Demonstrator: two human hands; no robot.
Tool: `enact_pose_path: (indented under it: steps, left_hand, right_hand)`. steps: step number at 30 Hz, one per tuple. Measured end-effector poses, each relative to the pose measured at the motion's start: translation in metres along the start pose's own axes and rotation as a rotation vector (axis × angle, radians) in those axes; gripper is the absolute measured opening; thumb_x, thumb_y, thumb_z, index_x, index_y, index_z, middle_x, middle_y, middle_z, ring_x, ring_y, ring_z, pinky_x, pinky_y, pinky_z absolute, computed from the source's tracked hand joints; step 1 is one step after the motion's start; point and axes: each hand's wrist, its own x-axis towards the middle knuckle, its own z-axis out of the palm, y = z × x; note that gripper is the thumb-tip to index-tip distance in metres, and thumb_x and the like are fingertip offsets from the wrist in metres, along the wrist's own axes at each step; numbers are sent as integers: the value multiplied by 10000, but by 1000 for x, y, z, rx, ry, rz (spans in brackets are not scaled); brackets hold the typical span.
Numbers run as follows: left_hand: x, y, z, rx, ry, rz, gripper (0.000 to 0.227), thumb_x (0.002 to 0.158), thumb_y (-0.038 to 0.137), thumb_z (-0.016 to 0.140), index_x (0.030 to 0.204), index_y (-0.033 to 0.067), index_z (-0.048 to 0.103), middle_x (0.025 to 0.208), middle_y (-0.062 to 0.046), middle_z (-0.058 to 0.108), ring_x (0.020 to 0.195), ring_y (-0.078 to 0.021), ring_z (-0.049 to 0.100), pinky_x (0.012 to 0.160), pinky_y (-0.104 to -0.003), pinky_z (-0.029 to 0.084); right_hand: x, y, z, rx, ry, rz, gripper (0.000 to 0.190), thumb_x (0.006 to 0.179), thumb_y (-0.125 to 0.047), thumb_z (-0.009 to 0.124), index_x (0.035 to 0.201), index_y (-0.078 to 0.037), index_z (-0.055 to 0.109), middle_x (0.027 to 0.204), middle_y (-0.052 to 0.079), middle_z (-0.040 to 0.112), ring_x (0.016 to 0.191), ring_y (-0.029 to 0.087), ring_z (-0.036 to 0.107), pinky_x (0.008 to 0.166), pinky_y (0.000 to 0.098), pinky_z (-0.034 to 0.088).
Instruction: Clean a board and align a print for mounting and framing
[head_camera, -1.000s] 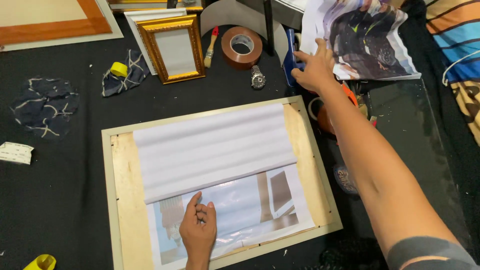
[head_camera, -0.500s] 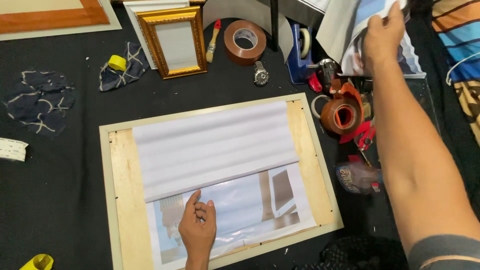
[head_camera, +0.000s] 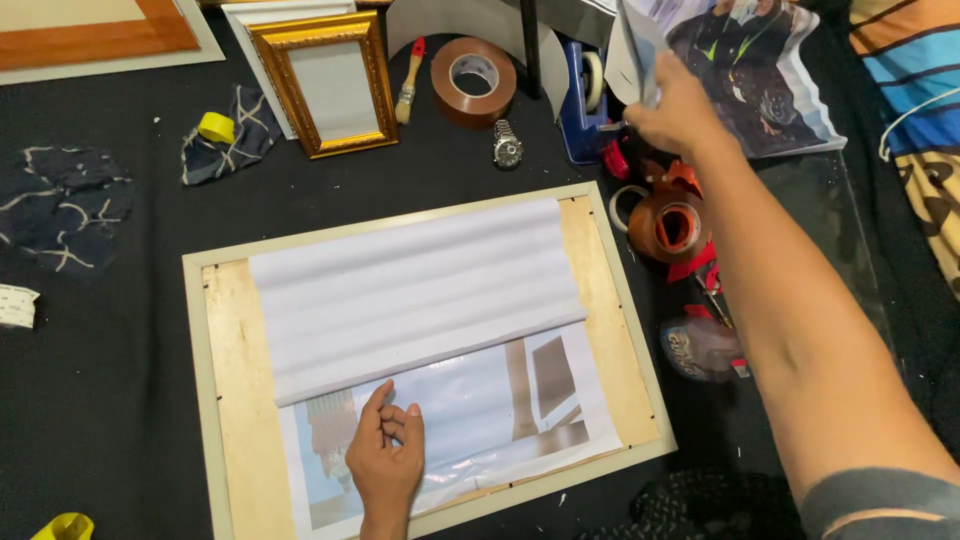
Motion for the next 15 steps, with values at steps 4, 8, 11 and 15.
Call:
enact_pose_path:
  steps: [4, 8, 11, 15]
  left_hand:
    - [1, -4, 2, -38, 13, 30, 425, 819, 32, 728, 1234, -26, 659, 644, -7, 593, 519, -89, 475, 486, -218, 409]
    - [1, -7, 2, -72, 13, 18, 426, 806, 24, 729, 1225, -21, 663, 648, -7, 595, 519, -85, 482, 482, -212, 421]
    - [1, -1, 1, -66, 3, -15, 420, 795, 20, 731, 1208, -29, 674, 633, -12, 595, 511, -91, 477, 475, -217, 414]
    - [0, -10, 3, -64, -1, -38, 455, 782, 29, 744, 1229, -15, 671, 648, -4, 604, 520, -85, 488, 474, -211, 419]
  right_hand:
    - [-5, -12, 29, -308, -370, 197, 674, 815, -284, 666, 1470, -146, 587, 1681, 239, 149, 1469, 477, 243, 1082, 638, 328]
    - [-2, 5, 55, -485, -323, 161, 633, 768, -224, 669, 1400, -202, 690, 1689, 234, 40, 1391, 480, 247, 1013, 577, 335]
    - [4, 3, 55, -522, -394, 205, 675, 766, -192, 667, 1440, -158, 640, 1668, 292, 66, 1379, 532, 255, 1007, 635, 331]
    - [7, 0, 61, -534, -460, 270, 679, 767, -165, 677, 1444, -163, 620, 1685, 280, 62, 1401, 545, 253, 1014, 673, 323]
